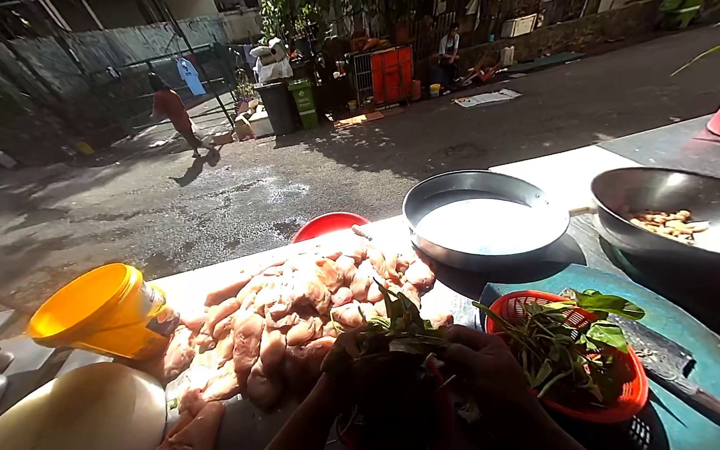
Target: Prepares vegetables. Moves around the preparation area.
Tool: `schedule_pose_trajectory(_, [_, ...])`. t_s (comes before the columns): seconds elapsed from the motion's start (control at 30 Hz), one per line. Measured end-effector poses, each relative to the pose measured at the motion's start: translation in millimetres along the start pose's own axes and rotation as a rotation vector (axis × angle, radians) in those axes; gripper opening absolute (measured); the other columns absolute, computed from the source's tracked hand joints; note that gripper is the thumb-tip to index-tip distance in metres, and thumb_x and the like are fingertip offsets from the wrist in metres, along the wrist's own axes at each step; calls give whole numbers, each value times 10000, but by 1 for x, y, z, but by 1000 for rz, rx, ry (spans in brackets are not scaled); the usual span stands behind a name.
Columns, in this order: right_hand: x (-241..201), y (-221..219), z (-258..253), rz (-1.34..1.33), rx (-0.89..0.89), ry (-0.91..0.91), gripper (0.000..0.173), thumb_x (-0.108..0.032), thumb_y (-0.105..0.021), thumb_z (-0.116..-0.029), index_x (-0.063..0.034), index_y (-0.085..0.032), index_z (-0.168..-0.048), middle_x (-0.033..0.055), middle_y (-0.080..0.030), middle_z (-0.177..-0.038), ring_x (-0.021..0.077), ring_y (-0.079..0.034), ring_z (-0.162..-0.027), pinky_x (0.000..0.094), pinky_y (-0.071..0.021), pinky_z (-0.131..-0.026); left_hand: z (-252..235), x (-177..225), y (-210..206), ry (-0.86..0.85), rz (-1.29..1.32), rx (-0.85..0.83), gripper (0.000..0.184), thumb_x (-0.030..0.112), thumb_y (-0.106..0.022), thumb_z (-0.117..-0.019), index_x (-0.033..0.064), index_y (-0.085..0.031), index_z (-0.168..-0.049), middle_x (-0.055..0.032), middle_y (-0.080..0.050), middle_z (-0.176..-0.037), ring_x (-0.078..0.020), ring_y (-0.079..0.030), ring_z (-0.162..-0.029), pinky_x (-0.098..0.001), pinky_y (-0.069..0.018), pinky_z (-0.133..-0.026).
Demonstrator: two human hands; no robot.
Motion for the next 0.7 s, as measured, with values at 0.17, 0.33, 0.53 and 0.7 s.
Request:
schedule_pose_trajectory(0.17, [10, 32, 10, -371, 123, -124, 140, -78, -547, -784, -92, -654, -695, 59, -689, -754, 146, -648, -660, 320, -549, -589, -2, -7, 12, -119, -125, 46, 441, 30, -862, -732, 5, -685, -1135, -78, -745, -1043, -170, -718, -992, -365, -610, -896])
schedule_pose_trajectory(0.33, [27, 50, 20, -537, 201, -253, 203, -52, -501, -809, 18, -641, -938, 177, -708, -924, 276, -711, -802, 477, -617, -700, -9, -15, 13, -154, -69, 36, 412, 32, -850, -749, -1, -689, -1127, -79, -746, -1037, -163, -716, -985, -355, -609, -894])
schedule_pose_trajectory(0.53, [43, 50, 31, -646, 258, -352, 306, -66, -416, -904, 45, -565, -1148, 239, -684, -1062, 371, -707, -923, 574, -608, -754, -10, 3, 8, -112, -237, 36, 414, 120, -874, -723, 29, -717, -1094, -53, -758, -1004, -121, -725, -955, -322, -613, -882])
schedule_pose_trajectory(0.7, [63, 50, 42, -539, 325, -413, 308, -34, -460, -903, 63, -551, -1181, 237, -681, -1032, 364, -709, -891, 559, -612, -737, 0, -38, -32, 19, -976, -307, 706, 362, -871, -752, 302, -607, -1405, -8, -482, -1556, -315, -508, -1352, -569, -490, -1030])
Point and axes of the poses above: each hand's wrist, its own z-axis away from the middle knuckle, its own y-axis out of the back of the hand, x = y × z, the point moved 8 cm from there along -z, towards the middle knuckle
